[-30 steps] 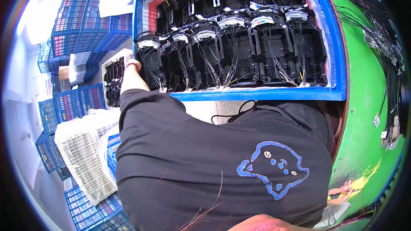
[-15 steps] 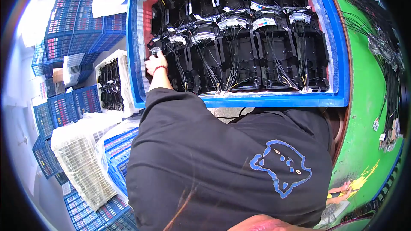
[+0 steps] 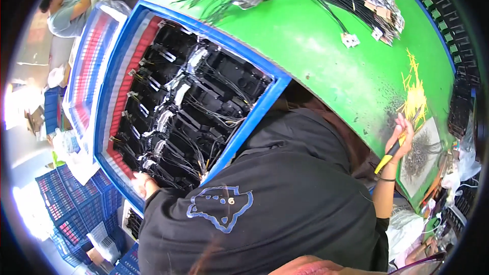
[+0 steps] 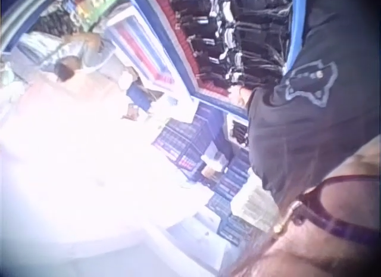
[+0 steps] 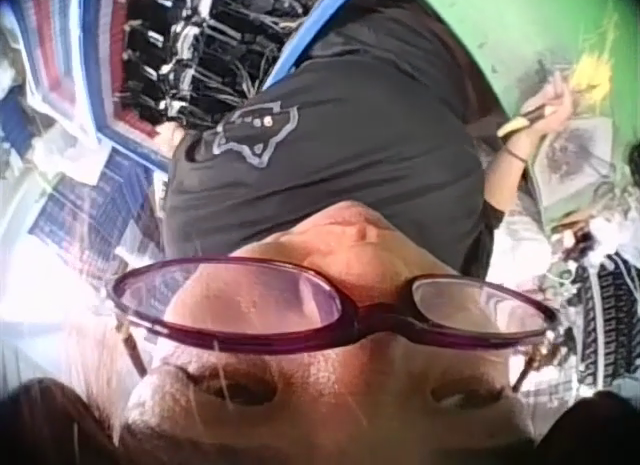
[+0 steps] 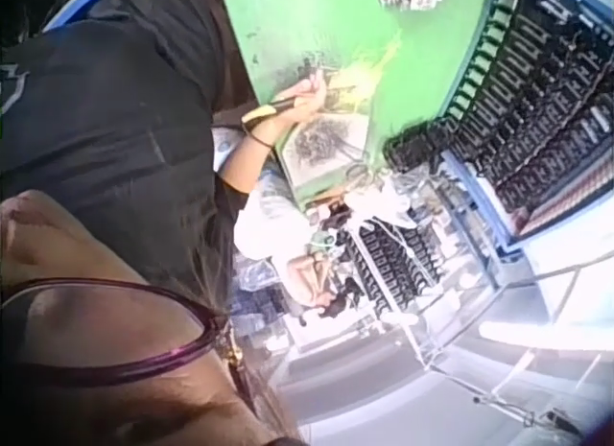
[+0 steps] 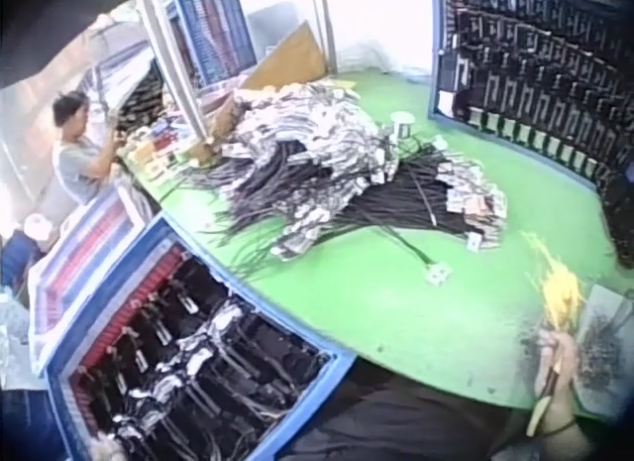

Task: The person solders wires and electronic components onto small circuit boards using a soldering iron and solder wire, then trims the wires with wire cutters.

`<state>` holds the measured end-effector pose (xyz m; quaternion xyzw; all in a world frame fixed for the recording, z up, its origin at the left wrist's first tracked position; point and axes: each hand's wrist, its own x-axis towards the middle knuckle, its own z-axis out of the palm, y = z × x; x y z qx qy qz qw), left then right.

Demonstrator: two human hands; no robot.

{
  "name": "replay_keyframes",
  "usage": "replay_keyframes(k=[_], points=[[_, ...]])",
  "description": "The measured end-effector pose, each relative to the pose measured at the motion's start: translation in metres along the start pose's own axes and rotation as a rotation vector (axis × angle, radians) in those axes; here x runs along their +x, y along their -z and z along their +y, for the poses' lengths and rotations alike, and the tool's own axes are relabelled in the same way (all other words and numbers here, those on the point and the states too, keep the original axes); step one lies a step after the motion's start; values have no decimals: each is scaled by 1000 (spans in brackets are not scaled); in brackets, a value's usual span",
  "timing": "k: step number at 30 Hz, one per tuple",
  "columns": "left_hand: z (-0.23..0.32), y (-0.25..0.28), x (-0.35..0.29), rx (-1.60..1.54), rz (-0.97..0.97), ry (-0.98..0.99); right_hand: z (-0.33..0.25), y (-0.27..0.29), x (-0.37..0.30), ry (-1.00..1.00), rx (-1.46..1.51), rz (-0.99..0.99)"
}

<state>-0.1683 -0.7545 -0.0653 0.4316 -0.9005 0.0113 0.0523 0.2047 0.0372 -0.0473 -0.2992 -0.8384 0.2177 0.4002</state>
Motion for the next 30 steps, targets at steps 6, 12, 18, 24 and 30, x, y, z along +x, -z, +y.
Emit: replay_keyframes(k=[6,12,18,24,30], points=[[231,-8,-55,-804,139,-863,-7,7,-2,4,48,7],[438,127,-375,-821,-399,-1994,-7,8,0,-7,105,34],[493,139,-574,-569,-315,-2703,-10,5,3,-66,126,98],[510,141,-586,-688,-372,-2798,-14,7,5,-153,123,127],[453,166,-603,-879,-842,-2534,-53,-2,44,-328,440,147]])
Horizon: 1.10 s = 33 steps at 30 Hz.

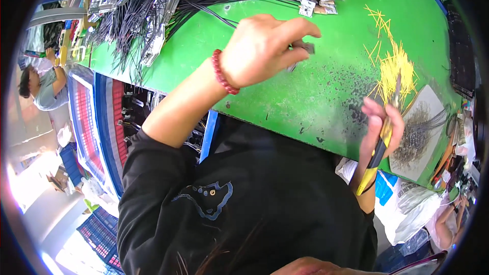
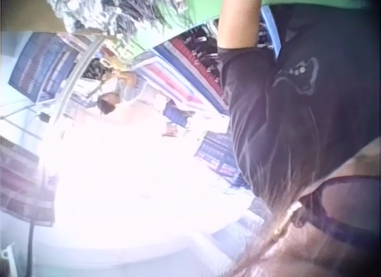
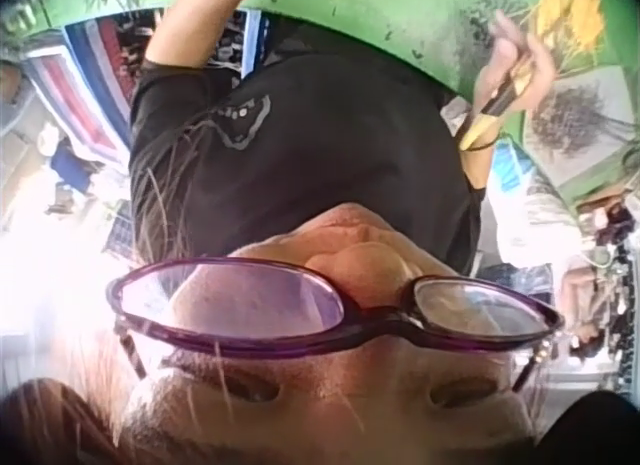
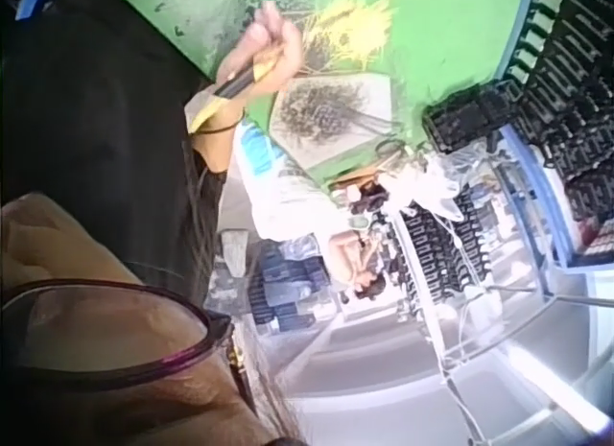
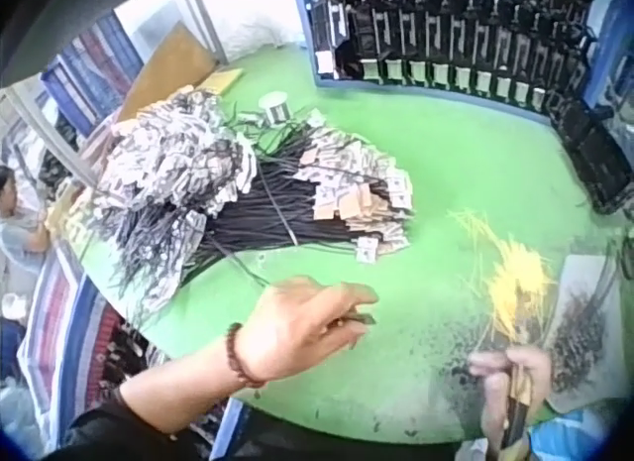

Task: The person solders wires and electronic components onto small circuit boards using a soldering iron and solder wire, then trims the wires with wire cutters.

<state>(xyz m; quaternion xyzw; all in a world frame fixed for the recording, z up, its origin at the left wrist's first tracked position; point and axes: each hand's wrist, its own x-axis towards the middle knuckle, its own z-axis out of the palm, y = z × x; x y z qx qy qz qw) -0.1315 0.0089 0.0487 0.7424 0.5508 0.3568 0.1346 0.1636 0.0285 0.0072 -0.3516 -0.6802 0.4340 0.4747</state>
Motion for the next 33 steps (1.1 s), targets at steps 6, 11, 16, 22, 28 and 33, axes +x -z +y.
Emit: replay_keyframes(k=[6,11,16,22,28,33], points=[[44,-40,5,-241,-111,23,-14,-43,31,146,-14,-123],[23,-23,-19,-24,85,-49,0,-32,30,-80,-12,80],[-6,-14,-49,140,-295,-108,-1,-26,34,-72,-112,3],[-17,-11,-52,236,-231,-246,-16,110,65,249,-85,445],[4,58,0,459,205,-522,-25,129,37,168,52,320],[-39,69,64,570,341,-586,-43,84,34,237,-46,282]])
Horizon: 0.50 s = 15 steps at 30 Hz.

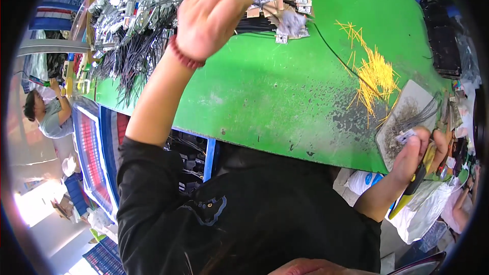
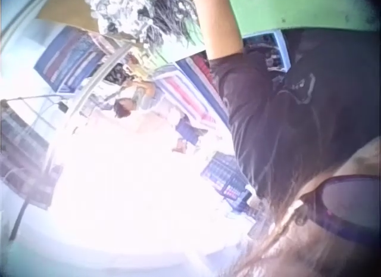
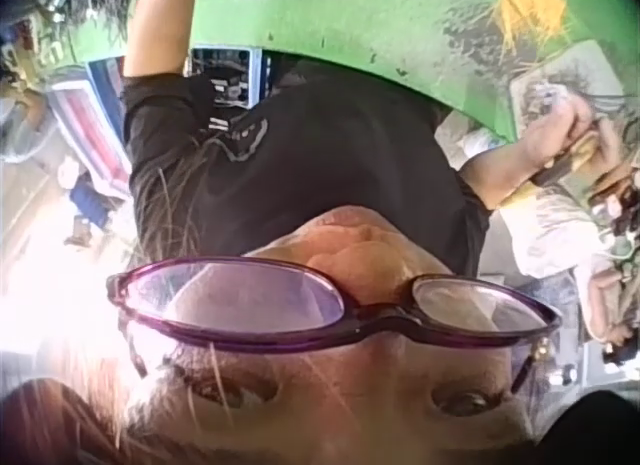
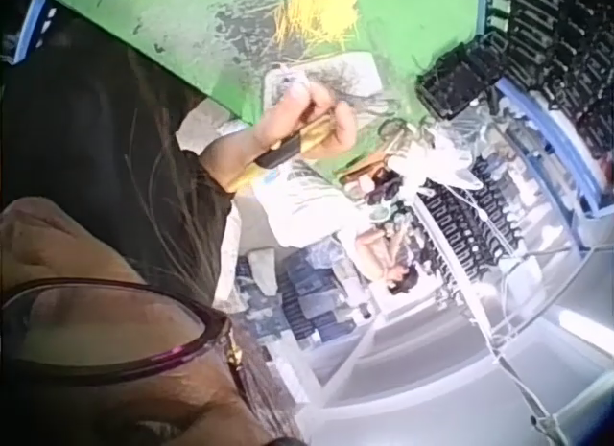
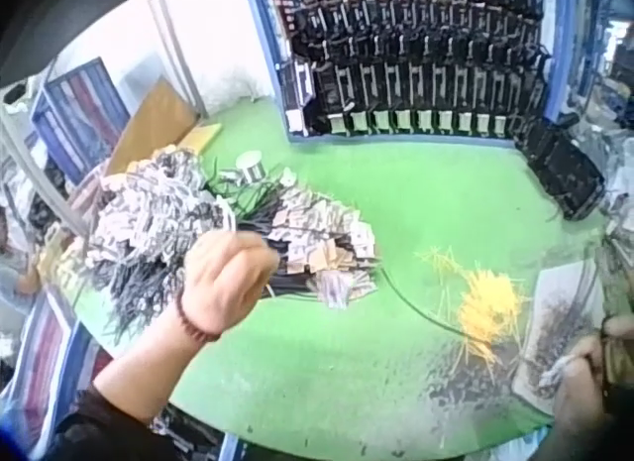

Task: The person solders wires and electronic components onto small circuit boards using a soldering iron and solder wire, then trims the wires with wire cutters.

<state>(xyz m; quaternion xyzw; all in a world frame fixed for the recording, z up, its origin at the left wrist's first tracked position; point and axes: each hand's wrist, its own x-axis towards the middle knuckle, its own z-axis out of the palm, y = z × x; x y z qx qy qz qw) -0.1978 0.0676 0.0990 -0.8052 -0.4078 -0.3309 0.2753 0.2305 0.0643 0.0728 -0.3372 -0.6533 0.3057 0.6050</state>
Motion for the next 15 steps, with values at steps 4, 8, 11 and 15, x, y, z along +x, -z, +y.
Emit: replay_keyframes(k=[4,8,11,15], points=[[-22,-48,-24,77,-201,231,-25,-8,2,99,98,-294],[61,-29,-6,-638,-326,465,-38,-5,0,-2,274,-303],[129,-1,13,-836,-487,253,-33,-23,-2,-172,631,-256],[150,17,-10,-1141,-412,678,0,-31,-21,-247,292,-159]])
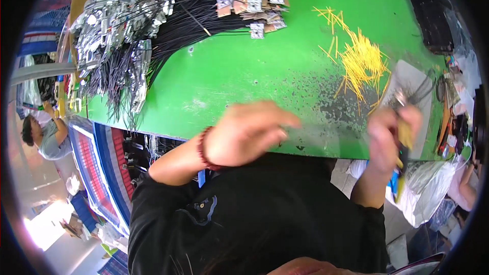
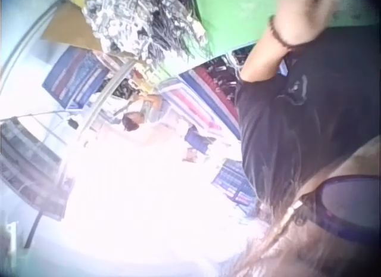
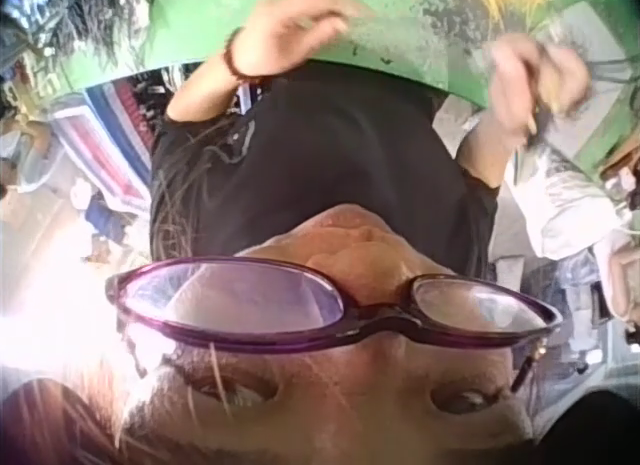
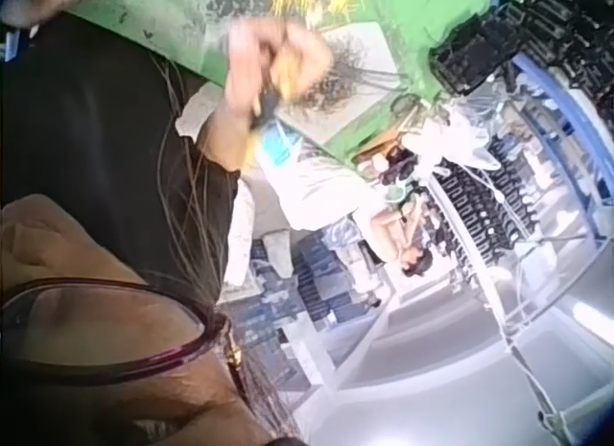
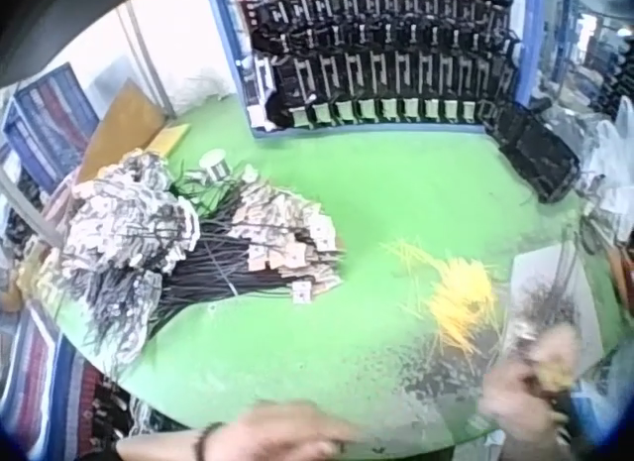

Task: The person solders wires and electronic components onto small circuit boards using a soldering iron and solder wire, then trims the wires with wire cutters.

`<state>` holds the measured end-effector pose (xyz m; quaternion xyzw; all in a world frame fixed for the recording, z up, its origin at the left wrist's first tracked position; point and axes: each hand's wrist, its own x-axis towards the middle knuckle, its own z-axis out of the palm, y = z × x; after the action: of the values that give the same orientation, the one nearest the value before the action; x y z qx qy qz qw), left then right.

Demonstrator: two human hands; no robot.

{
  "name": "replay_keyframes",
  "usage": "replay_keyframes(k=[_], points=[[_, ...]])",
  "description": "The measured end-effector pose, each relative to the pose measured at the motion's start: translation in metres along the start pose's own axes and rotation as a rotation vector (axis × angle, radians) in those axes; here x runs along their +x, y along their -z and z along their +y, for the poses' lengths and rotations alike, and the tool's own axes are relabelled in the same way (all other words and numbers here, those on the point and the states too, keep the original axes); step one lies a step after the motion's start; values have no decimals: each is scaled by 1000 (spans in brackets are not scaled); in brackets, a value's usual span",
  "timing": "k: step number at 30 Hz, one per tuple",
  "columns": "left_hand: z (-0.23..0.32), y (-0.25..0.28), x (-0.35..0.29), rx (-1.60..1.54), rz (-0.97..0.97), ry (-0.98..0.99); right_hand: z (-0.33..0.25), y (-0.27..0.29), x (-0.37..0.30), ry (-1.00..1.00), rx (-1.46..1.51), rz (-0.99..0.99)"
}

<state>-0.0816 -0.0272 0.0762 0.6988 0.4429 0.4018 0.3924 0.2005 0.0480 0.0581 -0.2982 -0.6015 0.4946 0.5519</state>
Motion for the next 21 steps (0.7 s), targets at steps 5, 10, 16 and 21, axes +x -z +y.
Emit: replay_keyframes(k=[5,10,16,21], points=[[-40,26,-21,613,-5,92,55,-43,-17,-217,-369,-205],[-60,26,-15,729,-39,72,77,-49,-20,121,-578,-309],[-53,4,24,643,-19,18,56,-14,-23,157,-579,-46],[-48,-59,104,549,-249,-238,24,59,-39,-163,-318,239]])
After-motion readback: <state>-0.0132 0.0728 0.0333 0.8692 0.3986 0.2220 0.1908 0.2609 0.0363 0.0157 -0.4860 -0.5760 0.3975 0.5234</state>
